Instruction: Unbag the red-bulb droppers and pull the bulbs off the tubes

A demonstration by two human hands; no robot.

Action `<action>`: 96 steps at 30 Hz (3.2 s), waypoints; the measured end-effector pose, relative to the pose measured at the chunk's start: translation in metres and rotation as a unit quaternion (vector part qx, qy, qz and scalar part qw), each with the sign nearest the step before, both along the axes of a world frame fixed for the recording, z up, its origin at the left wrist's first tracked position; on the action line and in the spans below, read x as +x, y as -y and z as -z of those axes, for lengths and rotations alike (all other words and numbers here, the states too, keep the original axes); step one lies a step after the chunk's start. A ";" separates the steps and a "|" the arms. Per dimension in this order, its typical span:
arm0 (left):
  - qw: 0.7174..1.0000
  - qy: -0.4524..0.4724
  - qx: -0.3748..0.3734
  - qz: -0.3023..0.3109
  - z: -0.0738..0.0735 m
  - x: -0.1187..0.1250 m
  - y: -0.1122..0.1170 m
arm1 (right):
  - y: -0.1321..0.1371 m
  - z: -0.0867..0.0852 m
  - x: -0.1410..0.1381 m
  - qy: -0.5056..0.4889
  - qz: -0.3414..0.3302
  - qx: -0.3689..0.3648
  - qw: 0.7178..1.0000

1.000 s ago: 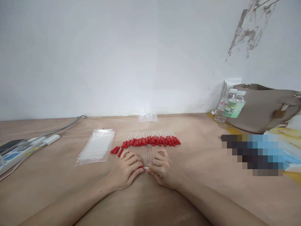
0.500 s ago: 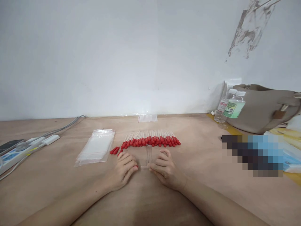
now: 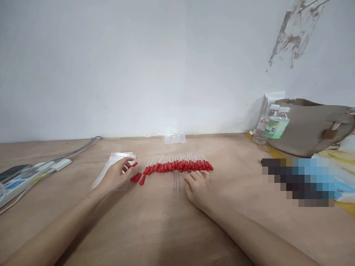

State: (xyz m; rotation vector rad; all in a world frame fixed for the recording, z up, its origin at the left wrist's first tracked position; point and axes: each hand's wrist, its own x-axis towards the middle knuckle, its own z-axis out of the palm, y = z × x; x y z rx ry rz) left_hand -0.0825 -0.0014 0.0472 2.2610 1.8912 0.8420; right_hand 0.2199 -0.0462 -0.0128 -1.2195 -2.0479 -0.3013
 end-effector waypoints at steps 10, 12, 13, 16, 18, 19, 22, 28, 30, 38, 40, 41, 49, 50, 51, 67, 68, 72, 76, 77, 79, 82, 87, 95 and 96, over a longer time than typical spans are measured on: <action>0.992 0.053 -0.113 -0.003 0.003 -0.012 -0.010 | -0.011 0.009 -0.002 0.019 0.013 0.001 1.000; 0.991 0.056 -0.117 0.004 0.004 -0.012 -0.010 | -0.012 0.009 -0.003 0.024 0.024 0.001 0.999; 0.991 0.058 -0.120 0.008 0.005 -0.012 -0.011 | -0.012 0.009 -0.004 0.026 0.029 -0.001 0.999; 0.986 0.062 -0.150 0.030 0.007 -0.015 -0.012 | -0.011 0.009 -0.007 0.014 0.031 -0.006 0.999; 0.981 0.059 -0.179 0.044 0.006 -0.015 -0.011 | -0.008 0.009 -0.010 -0.005 0.019 -0.014 1.000; 0.982 0.052 -0.178 0.043 0.005 -0.015 -0.010 | -0.006 0.008 -0.011 -0.013 0.011 -0.018 1.000; 0.997 0.004 -0.079 0.015 0.000 -0.008 -0.006 | 0.000 0.006 -0.014 -0.012 -0.016 -0.031 0.999; 0.984 -0.066 0.099 0.136 0.000 0.036 0.009 | 0.004 0.002 -0.014 0.014 -0.038 -0.078 0.996; 0.970 -0.102 0.123 0.183 0.003 0.056 0.011 | 0.005 -0.001 -0.013 0.006 -0.047 -0.091 0.995; 0.947 -0.157 0.166 0.228 0.014 0.110 -0.006 | 0.003 0.001 -0.001 -0.077 -0.049 -0.101 0.991; 0.946 -0.145 0.177 0.230 0.018 0.113 -0.011 | 0.002 0.003 0.000 -0.088 -0.046 -0.095 0.990; 0.947 -0.134 0.182 0.229 0.019 0.113 -0.012 | 0.001 0.004 0.001 -0.091 -0.046 -0.093 0.990; 0.955 0.106 0.206 0.185 0.023 0.093 0.009 | 0.000 0.001 0.001 -0.116 -0.040 -0.048 0.991; 0.951 0.146 0.196 0.190 0.024 0.088 0.015 | 0.001 0.000 0.001 -0.123 -0.035 -0.033 0.991; 0.947 0.172 0.184 0.200 0.026 0.083 0.020 | 0.001 -0.001 0.002 -0.127 -0.030 -0.015 0.991; 0.930 0.133 0.076 0.335 0.036 0.079 0.045 | 0.005 -0.002 0.000 0.035 -0.109 0.020 0.993; 0.931 0.122 0.076 0.335 0.036 0.081 0.046 | 0.005 -0.001 0.000 0.032 -0.114 0.014 0.993; 0.936 0.050 0.091 0.336 0.036 0.091 0.048 | 0.007 -0.004 -0.004 0.034 -0.129 0.002 0.991; 0.930 -0.017 0.148 0.336 0.039 0.097 0.046 | 0.009 -0.005 -0.008 0.040 -0.148 0.023 0.988; 0.928 -0.031 0.160 0.334 0.039 0.097 0.046 | 0.009 -0.004 -0.009 0.040 -0.153 0.029 0.987; 0.925 -0.056 0.176 0.332 0.039 0.097 0.047 | 0.010 -0.003 -0.009 0.037 -0.163 0.039 0.985; 0.920 -0.077 0.184 0.338 0.039 0.095 0.050 | 0.012 -0.003 -0.009 0.043 -0.175 0.041 0.983; 0.920 -0.081 0.168 0.344 0.038 0.093 0.053 | 0.015 -0.006 -0.008 0.054 -0.177 0.072 0.980; 0.923 -0.073 0.129 0.356 0.035 0.089 0.057 | 0.020 -0.006 0.000 0.115 -0.204 0.133 0.963; 0.922 -0.074 0.120 0.360 0.035 0.088 0.057 | 0.021 -0.007 0.002 0.126 -0.210 0.133 0.960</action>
